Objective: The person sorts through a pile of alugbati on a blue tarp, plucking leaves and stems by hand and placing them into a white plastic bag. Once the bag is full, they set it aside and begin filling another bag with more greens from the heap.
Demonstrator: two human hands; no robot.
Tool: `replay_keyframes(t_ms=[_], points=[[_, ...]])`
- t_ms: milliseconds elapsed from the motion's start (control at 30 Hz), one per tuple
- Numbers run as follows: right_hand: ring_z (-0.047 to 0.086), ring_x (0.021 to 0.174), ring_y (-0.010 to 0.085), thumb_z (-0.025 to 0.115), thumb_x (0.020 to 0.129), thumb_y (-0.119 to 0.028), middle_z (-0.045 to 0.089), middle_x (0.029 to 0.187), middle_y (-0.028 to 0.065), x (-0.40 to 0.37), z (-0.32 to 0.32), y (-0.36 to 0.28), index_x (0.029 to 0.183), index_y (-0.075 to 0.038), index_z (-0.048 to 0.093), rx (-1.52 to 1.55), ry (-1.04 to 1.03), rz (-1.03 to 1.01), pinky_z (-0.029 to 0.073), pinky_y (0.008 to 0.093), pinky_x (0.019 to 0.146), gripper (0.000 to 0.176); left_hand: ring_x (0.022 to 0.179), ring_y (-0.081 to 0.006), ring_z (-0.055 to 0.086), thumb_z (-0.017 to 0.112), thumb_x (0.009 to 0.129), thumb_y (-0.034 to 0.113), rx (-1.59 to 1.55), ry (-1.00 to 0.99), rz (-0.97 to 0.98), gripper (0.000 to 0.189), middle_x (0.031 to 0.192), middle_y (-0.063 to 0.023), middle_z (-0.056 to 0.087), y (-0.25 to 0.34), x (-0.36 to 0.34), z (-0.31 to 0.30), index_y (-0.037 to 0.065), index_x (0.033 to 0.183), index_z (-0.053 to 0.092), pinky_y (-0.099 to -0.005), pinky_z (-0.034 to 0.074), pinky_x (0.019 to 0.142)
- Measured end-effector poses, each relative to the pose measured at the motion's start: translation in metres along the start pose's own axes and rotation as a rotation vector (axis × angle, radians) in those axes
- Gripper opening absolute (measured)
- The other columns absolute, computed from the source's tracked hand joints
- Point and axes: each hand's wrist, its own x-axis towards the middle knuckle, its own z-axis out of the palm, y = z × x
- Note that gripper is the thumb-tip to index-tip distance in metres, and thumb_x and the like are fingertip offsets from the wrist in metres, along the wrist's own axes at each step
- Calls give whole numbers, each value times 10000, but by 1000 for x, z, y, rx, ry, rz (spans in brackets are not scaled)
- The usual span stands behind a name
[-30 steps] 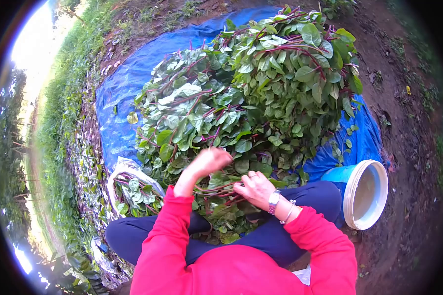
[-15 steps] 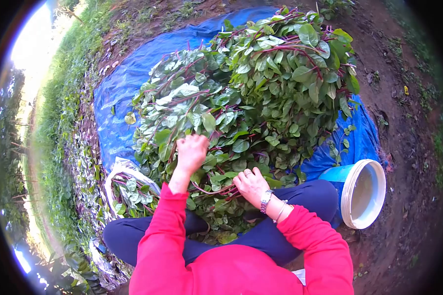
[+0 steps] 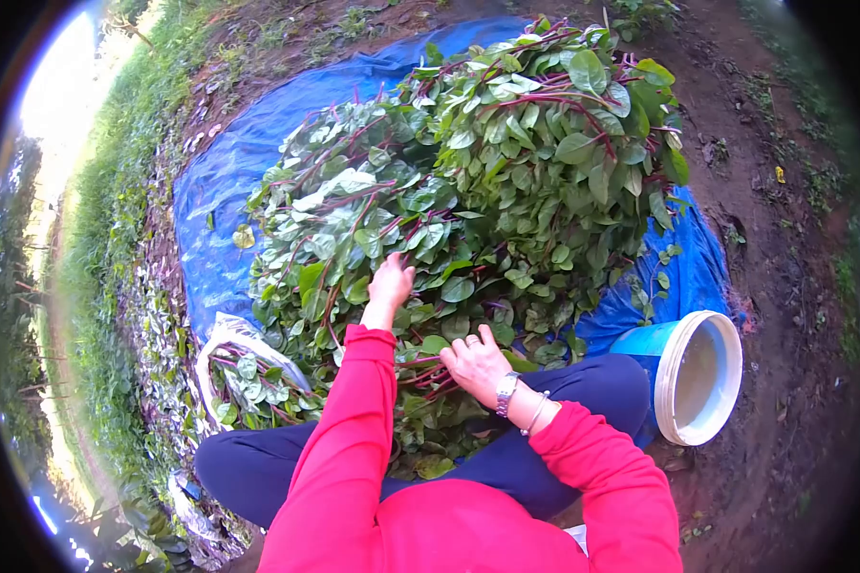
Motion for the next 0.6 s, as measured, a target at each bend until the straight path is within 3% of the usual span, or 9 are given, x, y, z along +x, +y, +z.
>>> replay_keyframes(t_ms=[33, 133, 200, 233, 333, 367, 433, 500, 600], points=[[555, 738, 214, 500, 776, -158, 503, 734, 44, 1, 0, -1, 852, -116, 521, 15, -21, 12, 367, 468, 861, 90, 1037, -333, 538, 544, 821, 349, 75, -8, -56, 517, 1109, -173, 566, 2, -3, 1, 90, 1242, 393, -525, 382, 867], [557, 758, 216, 496, 777, -154, 511, 758, 45, 1, 0, -1, 874, -112, 525, -6, 1, 60, 354, 495, 884, 109, 1016, -314, 562, 533, 821, 382, 277, -137, -109, 488, 1058, -138, 607, 7, -7, -2, 147, 1238, 432, -546, 363, 850], [552, 793, 214, 504, 767, -150, 517, 773, 41, 2, -2, -1, 885, -108, 539, 1, -21, 74, 340, 519, 902, 130, 994, -304, 576, 527, 818, 406, 127, -153, -86, 435, 984, -102, 639, 6, -13, -9, 211, 1204, 482, -505, 367, 852], [552, 793, 214, 504, 767, -150, 517, 773, 41, 2, -3, -1, 885, -108, 539, 3, -21, 74, 340, 519, 902, 130, 921, -262, 610, 553, 810, 399, 1, -55, -56, 369, 954, -90, 647, 3, -17, -14, 229, 1137, 560, -418, 427, 805], [529, 899, 215, 520, 747, -148, 515, 829, 52, 3, -6, 0, 864, -101, 553, -10, -49, 66, 309, 544, 939, 130, 748, -195, 635, 623, 793, 266, -443, 104, 242, 256, 849, -85, 654, -4, -35, -44, 143, 1015, 652, -268, 477, 647], [519, 960, 223, 527, 738, -148, 523, 879, 65, 4, -8, 1, 851, -98, 555, 0, -36, 60, 292, 555, 958, 127, 744, -197, 627, 628, 785, 223, -384, 122, 312, 221, 836, -83, 651, -1, -46, -58, 121, 978, 666, -295, 479, 683], [420, 1158, 281, 530, 733, -147, 510, 1081, 123, 8, -10, 3, 856, -90, 558, -41, 139, 12, 233, 568, 999, 139, 753, -198, 623, 634, 773, 215, -112, -76, 480, 208, 847, -87, 650, -2, -64, -83, 120, 953, 675, -296, 478, 705], [411, 1164, 285, 530, 738, -146, 511, 1084, 119, 13, -23, 4, 860, -100, 564, -57, 194, 14, 220, 570, 1005, 135, 846, -198, 615, 665, 746, 192, -63, -543, 488, 256, 891, -90, 651, -3, -76, -104, 114, 990, 667, -296, 467, 776], [482, 1056, 280, 535, 734, -139, 532, 990, 115, 12, -14, 5, 869, -113, 555, 31, 134, 66, 288, 533, 968, 139, 949, -170, 570, 664, 772, 232, -151, -949, 271, 282, 989, -56, 629, -11, -76, -117, 129, 1034, 659, -290, 417, 868]])
